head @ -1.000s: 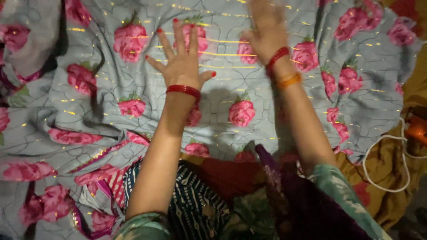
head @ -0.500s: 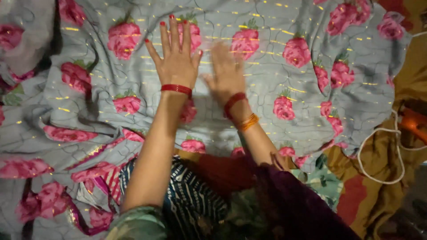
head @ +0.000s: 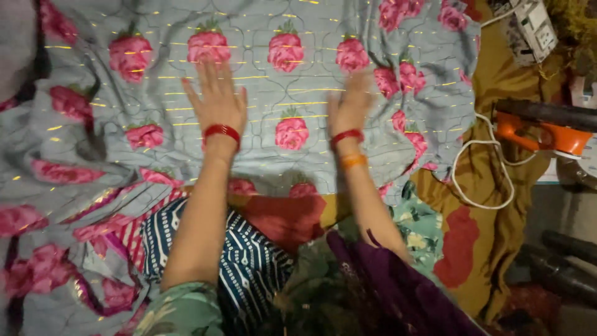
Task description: Ironing a grey floral garment on a flat surface.
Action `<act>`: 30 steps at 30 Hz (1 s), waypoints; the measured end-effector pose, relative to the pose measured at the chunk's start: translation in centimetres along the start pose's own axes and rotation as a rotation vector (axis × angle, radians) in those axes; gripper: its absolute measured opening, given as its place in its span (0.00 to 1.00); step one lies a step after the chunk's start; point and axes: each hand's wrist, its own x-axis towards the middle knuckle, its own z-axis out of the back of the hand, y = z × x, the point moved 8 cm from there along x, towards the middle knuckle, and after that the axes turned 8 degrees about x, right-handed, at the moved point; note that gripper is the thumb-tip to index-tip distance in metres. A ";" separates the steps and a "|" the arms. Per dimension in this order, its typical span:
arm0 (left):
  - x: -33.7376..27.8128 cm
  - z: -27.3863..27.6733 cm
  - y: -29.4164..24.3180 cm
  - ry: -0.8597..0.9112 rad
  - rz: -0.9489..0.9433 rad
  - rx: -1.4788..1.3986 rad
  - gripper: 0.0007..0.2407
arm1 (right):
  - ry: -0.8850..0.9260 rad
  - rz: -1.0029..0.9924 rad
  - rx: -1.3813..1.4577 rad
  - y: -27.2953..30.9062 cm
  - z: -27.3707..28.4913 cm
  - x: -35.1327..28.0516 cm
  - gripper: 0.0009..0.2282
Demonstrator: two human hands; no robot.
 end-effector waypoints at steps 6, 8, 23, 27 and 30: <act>-5.7 -1.1 -1.4 0.083 -0.107 0.002 0.29 | 0.289 0.254 0.052 8.6 -0.4 -7.4 0.32; -7.2 -1.0 -0.5 0.058 -0.077 0.045 0.29 | 0.186 0.140 -0.006 4.9 1.3 -7.7 0.34; -15.9 -0.1 -8.3 0.372 -0.377 0.076 0.29 | -0.096 0.011 0.155 -8.5 9.4 -11.6 0.29; -16.1 -4.1 -7.8 0.190 -0.416 0.054 0.20 | -0.070 0.005 0.174 -14.5 6.4 -10.0 0.11; -16.2 -3.1 -8.4 0.115 -0.427 0.090 0.12 | 0.065 0.047 0.139 -15.8 5.7 -8.7 0.06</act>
